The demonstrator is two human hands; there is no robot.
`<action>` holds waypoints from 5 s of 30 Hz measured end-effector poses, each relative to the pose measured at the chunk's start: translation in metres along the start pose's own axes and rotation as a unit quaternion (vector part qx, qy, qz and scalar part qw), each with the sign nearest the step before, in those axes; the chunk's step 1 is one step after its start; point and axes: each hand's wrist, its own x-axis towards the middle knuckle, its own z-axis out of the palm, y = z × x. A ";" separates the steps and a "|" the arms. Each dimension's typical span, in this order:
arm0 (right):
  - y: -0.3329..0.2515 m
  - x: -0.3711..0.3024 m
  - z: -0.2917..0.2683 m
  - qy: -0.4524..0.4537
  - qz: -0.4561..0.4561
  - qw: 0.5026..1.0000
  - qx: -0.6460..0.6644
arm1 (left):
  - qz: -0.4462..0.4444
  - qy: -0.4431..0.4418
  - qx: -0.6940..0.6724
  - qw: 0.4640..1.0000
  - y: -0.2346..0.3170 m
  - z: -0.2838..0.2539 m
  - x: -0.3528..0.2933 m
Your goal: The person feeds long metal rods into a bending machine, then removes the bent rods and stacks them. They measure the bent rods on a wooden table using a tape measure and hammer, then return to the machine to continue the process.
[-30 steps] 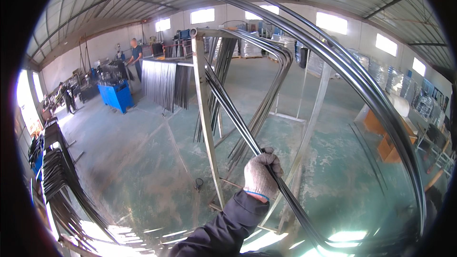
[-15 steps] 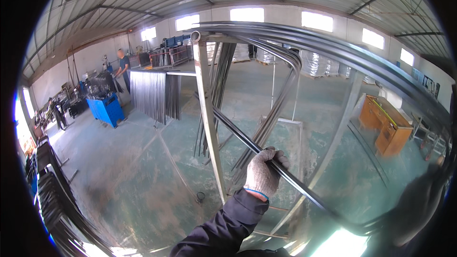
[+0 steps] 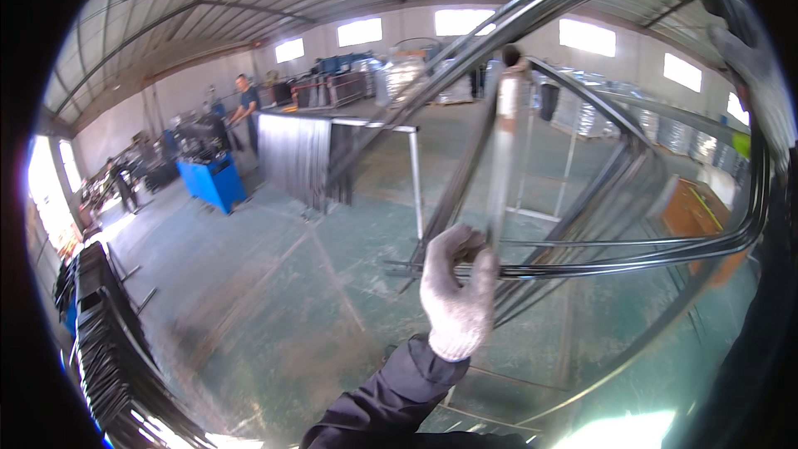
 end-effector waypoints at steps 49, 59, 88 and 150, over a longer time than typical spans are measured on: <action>0.259 -0.258 0.638 -0.360 0.050 0.931 -0.038 | -0.262 -0.181 0.434 0.843 -0.150 -0.094 -0.144; 0.293 -0.745 0.515 -0.792 -0.202 0.555 -0.154 | -0.604 0.165 0.408 0.664 0.014 -0.284 -0.488; -0.395 -1.221 0.114 -0.388 -0.830 0.063 0.396 | -0.315 0.861 0.291 0.274 0.433 -0.183 -0.885; 0.426 -0.869 -1.345 -0.122 -0.339 -0.597 0.717 | -0.077 0.754 -0.089 -0.646 0.544 0.578 -1.065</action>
